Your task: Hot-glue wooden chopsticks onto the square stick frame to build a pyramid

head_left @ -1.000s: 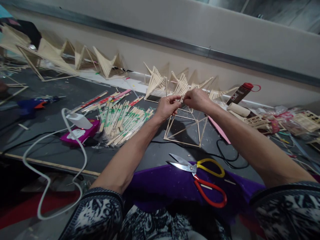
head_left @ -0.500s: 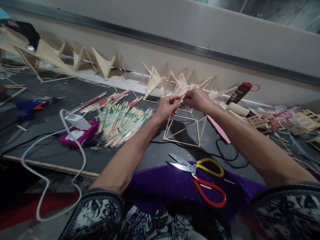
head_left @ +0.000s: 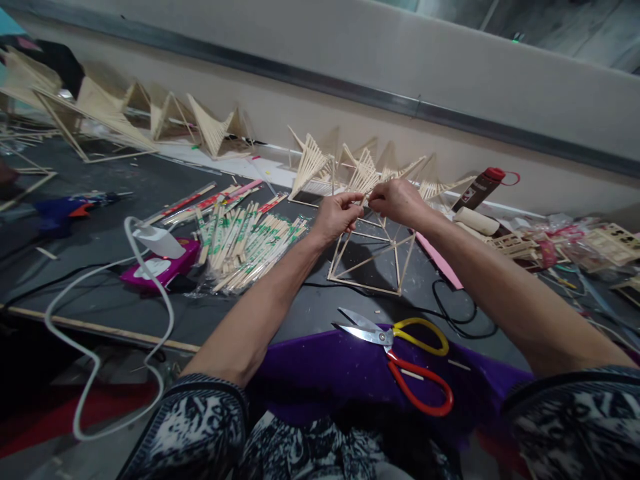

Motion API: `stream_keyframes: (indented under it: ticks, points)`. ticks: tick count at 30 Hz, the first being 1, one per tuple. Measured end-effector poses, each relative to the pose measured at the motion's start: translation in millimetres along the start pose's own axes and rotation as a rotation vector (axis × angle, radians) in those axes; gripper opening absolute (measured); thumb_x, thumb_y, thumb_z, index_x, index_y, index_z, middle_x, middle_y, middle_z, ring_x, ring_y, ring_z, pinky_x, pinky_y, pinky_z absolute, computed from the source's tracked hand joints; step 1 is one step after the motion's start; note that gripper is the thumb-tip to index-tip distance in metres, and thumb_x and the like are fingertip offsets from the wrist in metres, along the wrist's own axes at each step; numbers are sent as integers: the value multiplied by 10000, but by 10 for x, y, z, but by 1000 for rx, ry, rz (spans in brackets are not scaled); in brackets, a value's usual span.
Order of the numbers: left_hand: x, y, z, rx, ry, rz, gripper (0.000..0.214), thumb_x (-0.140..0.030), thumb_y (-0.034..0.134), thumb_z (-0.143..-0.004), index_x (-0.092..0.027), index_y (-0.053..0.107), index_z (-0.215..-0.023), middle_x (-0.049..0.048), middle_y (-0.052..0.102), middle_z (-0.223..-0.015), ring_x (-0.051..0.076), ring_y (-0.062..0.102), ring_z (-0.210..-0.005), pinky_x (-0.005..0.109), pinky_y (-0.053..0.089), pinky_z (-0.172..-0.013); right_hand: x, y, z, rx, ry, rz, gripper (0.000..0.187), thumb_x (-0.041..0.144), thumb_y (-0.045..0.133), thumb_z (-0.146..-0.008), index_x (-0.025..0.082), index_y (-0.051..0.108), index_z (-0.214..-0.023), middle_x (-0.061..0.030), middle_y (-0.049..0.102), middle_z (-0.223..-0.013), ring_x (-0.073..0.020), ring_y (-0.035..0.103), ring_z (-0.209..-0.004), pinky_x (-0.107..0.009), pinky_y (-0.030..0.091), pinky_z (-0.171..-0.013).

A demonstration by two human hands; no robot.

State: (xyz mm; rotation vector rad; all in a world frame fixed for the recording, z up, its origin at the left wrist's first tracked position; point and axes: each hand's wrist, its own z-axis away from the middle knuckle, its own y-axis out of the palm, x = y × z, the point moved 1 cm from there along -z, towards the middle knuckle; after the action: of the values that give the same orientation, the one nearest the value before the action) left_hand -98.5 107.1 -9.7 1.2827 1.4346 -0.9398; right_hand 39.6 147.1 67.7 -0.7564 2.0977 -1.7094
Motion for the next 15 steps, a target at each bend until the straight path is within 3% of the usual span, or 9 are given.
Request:
stream_keyframes:
  ticks: [15]
  points:
    - [-8, 7, 8, -2, 0, 18, 357, -104, 666, -724, -94, 688, -1080, -46, 609, -535, 44, 484, -377, 156, 385, -389, 8, -3, -7, 2, -2, -23, 253, 181, 570, -786, 175, 781, -926, -54, 743, -769, -157, 645, -691, -242, 389, -606]
